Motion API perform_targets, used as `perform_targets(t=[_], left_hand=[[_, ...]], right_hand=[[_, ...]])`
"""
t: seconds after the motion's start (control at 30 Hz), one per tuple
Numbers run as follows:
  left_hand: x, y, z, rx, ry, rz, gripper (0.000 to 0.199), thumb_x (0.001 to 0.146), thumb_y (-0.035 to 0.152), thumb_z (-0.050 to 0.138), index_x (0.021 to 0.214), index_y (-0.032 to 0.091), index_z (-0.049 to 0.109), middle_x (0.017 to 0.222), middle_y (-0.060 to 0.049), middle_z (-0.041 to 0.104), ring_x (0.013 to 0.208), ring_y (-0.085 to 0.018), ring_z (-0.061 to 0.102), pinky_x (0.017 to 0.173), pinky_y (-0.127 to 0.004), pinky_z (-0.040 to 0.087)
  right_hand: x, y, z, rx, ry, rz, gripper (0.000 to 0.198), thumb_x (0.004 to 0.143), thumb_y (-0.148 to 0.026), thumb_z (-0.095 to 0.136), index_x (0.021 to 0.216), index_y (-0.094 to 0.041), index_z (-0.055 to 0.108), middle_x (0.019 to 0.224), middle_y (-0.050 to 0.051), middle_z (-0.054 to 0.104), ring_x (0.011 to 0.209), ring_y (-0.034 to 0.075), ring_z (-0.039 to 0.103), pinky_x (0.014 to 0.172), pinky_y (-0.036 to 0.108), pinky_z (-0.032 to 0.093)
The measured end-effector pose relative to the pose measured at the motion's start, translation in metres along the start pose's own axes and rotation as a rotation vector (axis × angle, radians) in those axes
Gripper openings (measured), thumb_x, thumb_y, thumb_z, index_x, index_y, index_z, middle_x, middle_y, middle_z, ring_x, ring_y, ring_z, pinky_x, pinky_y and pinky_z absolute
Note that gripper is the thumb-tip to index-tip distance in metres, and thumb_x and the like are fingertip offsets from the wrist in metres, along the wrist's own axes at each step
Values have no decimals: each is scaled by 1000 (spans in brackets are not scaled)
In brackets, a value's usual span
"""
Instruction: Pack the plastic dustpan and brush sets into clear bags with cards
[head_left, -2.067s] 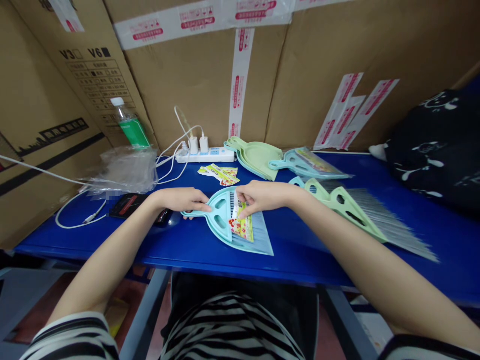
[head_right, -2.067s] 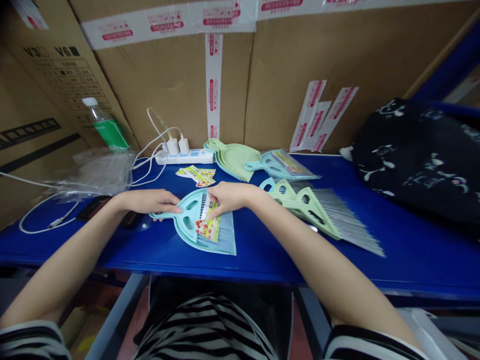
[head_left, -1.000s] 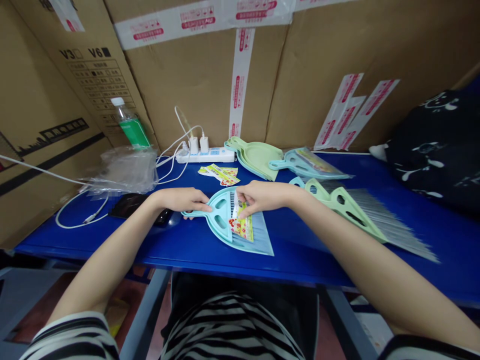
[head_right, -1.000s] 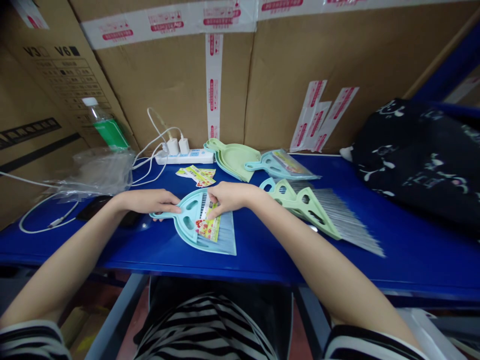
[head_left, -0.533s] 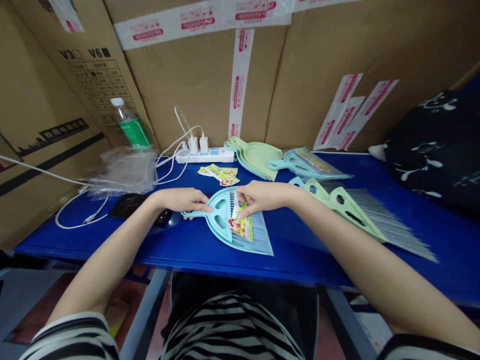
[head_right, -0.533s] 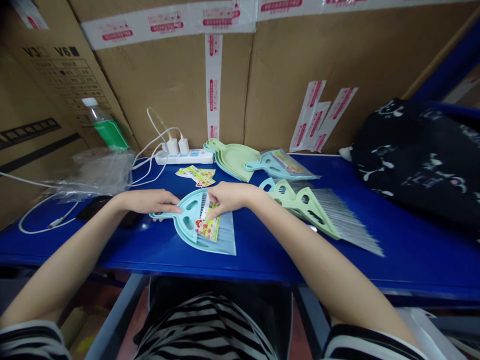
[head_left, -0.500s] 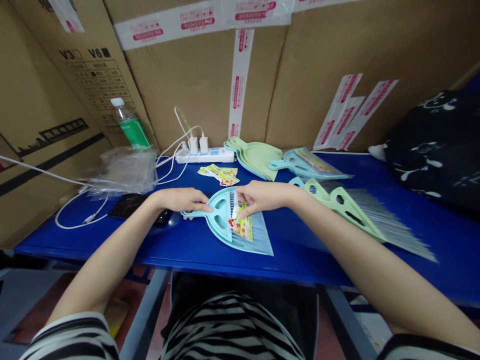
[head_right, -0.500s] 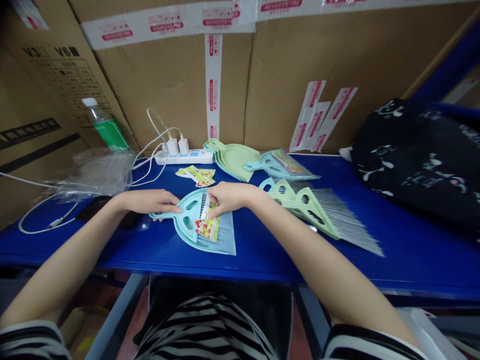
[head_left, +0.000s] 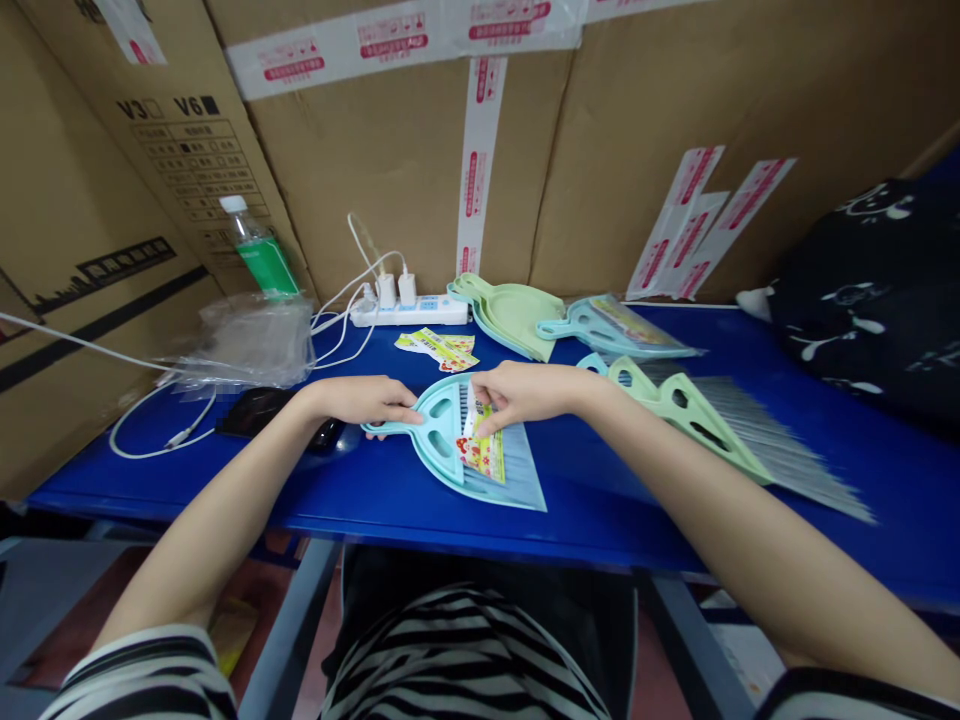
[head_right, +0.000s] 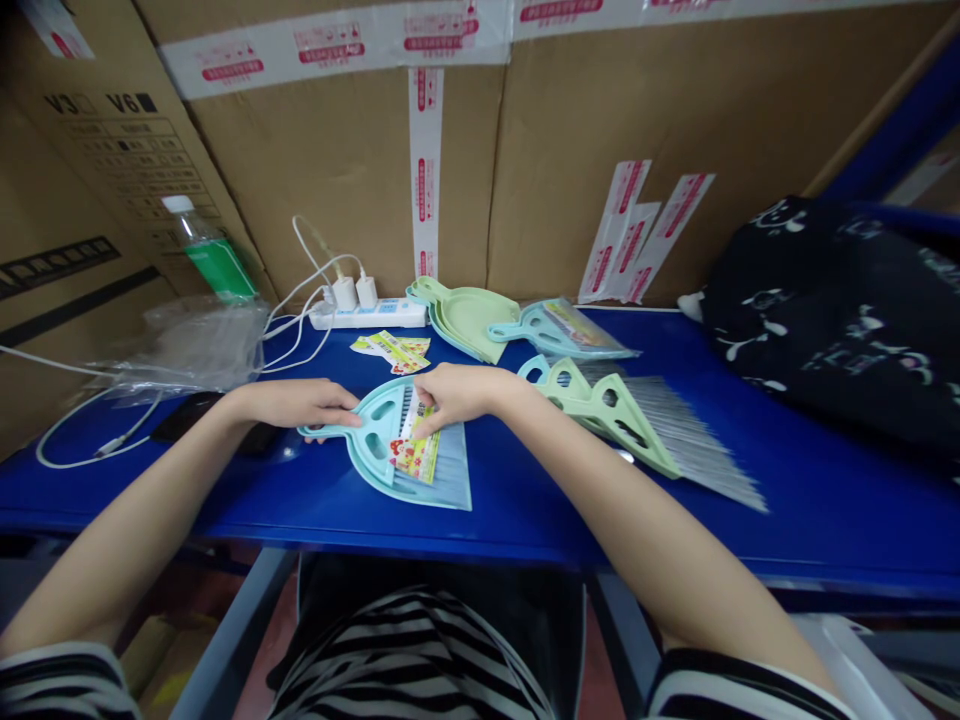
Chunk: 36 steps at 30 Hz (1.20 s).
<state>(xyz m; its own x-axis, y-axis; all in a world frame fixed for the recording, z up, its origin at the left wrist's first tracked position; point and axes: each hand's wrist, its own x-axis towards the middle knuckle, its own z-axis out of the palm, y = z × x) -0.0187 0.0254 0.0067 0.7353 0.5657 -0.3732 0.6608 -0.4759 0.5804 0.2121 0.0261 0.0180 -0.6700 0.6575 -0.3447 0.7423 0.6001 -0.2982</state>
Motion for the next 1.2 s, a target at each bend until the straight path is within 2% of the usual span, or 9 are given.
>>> perform_targets(t=[0.53, 1.2], left_hand=[[0, 0, 0, -1, 13, 15, 42, 87, 51, 46, 63, 17, 45, 55, 5, 35, 51, -8, 33, 49, -20, 28], [0, 0, 0, 2, 13, -9, 46, 86, 56, 46, 62, 17, 45, 54, 5, 37, 50, -8, 34, 49, -20, 28]], right_hand=[[0, 0, 1, -7, 4, 3, 32, 71, -47, 66, 78, -22, 48, 68, -2, 50, 64, 16, 47, 58, 28, 30], [0, 0, 0, -7, 4, -4, 33, 71, -48, 66, 78, -22, 48, 67, -2, 51, 63, 16, 47, 57, 27, 31]])
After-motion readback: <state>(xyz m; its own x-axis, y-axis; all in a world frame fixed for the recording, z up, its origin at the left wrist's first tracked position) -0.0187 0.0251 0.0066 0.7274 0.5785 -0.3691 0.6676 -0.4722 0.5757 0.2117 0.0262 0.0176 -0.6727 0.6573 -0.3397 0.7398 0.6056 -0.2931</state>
